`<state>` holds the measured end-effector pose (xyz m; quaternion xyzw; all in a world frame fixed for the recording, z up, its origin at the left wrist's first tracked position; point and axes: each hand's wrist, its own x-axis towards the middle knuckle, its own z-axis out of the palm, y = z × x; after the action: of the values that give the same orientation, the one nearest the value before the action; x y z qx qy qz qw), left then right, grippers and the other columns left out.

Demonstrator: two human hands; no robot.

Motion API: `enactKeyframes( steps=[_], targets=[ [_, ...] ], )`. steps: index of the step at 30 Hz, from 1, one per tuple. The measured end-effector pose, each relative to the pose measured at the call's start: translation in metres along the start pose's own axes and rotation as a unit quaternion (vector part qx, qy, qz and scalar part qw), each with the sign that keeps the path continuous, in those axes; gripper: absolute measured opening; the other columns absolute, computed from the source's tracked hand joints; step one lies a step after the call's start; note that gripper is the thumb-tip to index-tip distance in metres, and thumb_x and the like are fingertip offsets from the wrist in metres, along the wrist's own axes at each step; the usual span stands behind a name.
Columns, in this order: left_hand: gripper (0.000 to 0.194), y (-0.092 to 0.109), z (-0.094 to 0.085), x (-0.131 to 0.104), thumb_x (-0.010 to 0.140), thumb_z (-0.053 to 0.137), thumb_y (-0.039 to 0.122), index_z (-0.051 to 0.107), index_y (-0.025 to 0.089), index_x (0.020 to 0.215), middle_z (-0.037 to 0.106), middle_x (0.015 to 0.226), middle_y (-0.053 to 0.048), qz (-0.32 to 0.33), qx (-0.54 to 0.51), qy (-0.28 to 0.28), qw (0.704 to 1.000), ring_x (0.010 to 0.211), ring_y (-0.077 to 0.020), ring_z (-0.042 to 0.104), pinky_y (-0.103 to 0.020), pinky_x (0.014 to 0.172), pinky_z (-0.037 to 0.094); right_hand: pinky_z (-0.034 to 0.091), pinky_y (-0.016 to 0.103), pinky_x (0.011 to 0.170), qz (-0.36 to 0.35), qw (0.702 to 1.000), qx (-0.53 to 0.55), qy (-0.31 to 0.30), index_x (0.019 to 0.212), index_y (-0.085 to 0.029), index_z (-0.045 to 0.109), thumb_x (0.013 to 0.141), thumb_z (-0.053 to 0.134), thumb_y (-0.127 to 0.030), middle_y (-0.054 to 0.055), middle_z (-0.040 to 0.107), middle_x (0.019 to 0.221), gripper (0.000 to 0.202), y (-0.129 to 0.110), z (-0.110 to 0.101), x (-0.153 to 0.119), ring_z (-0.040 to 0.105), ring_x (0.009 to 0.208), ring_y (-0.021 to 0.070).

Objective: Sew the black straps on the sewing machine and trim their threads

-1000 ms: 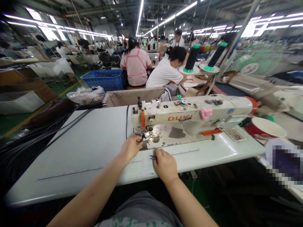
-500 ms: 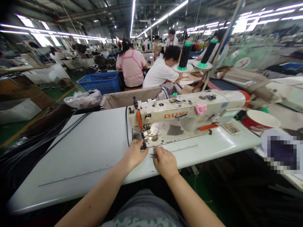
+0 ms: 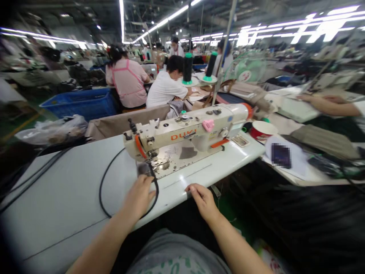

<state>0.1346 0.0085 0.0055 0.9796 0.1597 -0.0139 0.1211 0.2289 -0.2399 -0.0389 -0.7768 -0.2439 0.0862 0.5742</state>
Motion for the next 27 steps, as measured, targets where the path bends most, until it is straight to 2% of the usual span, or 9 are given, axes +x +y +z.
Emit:
enactKeyframes(
  steps=[3,6,8,11,15,18,21,23,27],
  targets=[
    [0.034,-0.009,0.012,0.003,0.088,0.066,0.02,0.062,0.011,0.12,0.057,0.129,-0.016,0.07,0.028,0.066,0.995,0.12,-0.0311,0.057,-0.041,0.106,0.047,0.046,0.028,0.058,0.113,0.985,0.001,0.128,0.09,-0.018,0.071,0.092,0.044,-0.078,-0.001,0.053,0.059,0.066,0.031,-0.026,-0.018,0.052,0.057,0.0164],
    [0.026,-0.017,0.031,0.008,0.093,0.055,0.02,0.059,0.01,0.117,0.058,0.128,-0.018,0.125,0.029,0.106,0.986,0.118,-0.0305,0.058,-0.041,0.104,0.048,0.044,0.028,0.052,0.181,0.956,-0.038,0.228,0.089,-0.017,0.071,0.09,0.042,-0.079,0.001,0.056,0.061,0.069,0.063,-0.064,-0.032,0.055,0.056,0.0182],
    [0.026,-0.021,0.042,0.01,0.096,0.047,0.02,0.058,0.011,0.117,0.058,0.129,-0.018,0.147,0.033,0.125,0.981,0.117,-0.0301,0.059,-0.041,0.102,0.049,0.047,0.029,0.056,0.22,0.931,-0.07,0.284,0.085,-0.016,0.072,0.09,0.049,-0.071,0.004,0.062,0.068,0.059,0.079,-0.097,-0.041,0.061,0.062,0.0203],
    [0.031,-0.026,0.054,0.009,0.099,0.037,0.021,0.058,0.013,0.119,0.057,0.131,-0.018,0.166,0.054,0.129,0.976,0.116,-0.0301,0.06,-0.041,0.098,0.051,0.052,0.031,0.074,0.265,0.889,-0.12,0.353,0.08,-0.017,0.072,0.093,0.06,-0.051,0.006,0.07,0.081,0.038,0.094,-0.146,-0.054,0.067,0.082,0.0224],
    [0.035,-0.038,0.067,0.011,0.099,0.034,0.029,0.061,0.013,0.116,0.058,0.13,-0.019,0.168,0.062,0.124,0.976,0.117,-0.0307,0.061,-0.041,0.097,0.053,0.054,0.037,0.084,0.329,0.828,-0.161,0.424,0.097,-0.015,0.068,0.097,0.065,-0.039,0.004,0.07,0.095,0.024,0.106,-0.195,-0.064,0.067,0.088,0.0185],
    [0.038,-0.048,0.077,0.016,0.099,0.036,0.035,0.061,0.014,0.117,0.059,0.13,-0.019,0.177,0.051,0.125,0.975,0.118,-0.0305,0.062,-0.041,0.098,0.054,0.055,0.04,0.087,0.368,0.775,-0.191,0.477,0.113,-0.015,0.064,0.098,0.065,-0.04,0.007,0.067,0.109,0.029,0.112,-0.218,-0.065,0.066,0.094,0.0198],
    [0.038,-0.053,0.084,0.02,0.098,0.037,0.035,0.061,0.015,0.119,0.058,0.132,-0.018,0.18,0.041,0.136,0.973,0.118,-0.0298,0.062,-0.04,0.099,0.054,0.053,0.044,0.093,0.393,0.734,-0.218,0.51,0.12,-0.015,0.063,0.095,0.068,-0.042,0.011,0.064,0.12,0.037,0.117,-0.232,-0.065,0.064,0.104,0.023],
    [0.037,-0.054,0.088,0.023,0.097,0.038,0.035,0.061,0.014,0.118,0.058,0.131,-0.019,0.182,0.036,0.148,0.971,0.116,-0.0292,0.063,-0.038,0.098,0.054,0.053,0.043,0.092,0.405,0.725,-0.223,0.51,0.119,-0.014,0.064,0.094,0.069,-0.044,0.011,0.066,0.116,0.039,0.12,-0.237,-0.065,0.064,0.102,0.0229],
    [0.035,-0.053,0.091,0.024,0.097,0.04,0.034,0.062,0.014,0.116,0.059,0.129,-0.019,0.175,0.037,0.162,0.97,0.113,-0.0283,0.065,-0.036,0.095,0.056,0.054,0.042,0.089,0.423,0.727,-0.227,0.491,0.109,-0.015,0.067,0.094,0.069,-0.046,0.008,0.069,0.105,0.035,0.122,-0.245,-0.062,0.066,0.096,0.021]
  ],
)
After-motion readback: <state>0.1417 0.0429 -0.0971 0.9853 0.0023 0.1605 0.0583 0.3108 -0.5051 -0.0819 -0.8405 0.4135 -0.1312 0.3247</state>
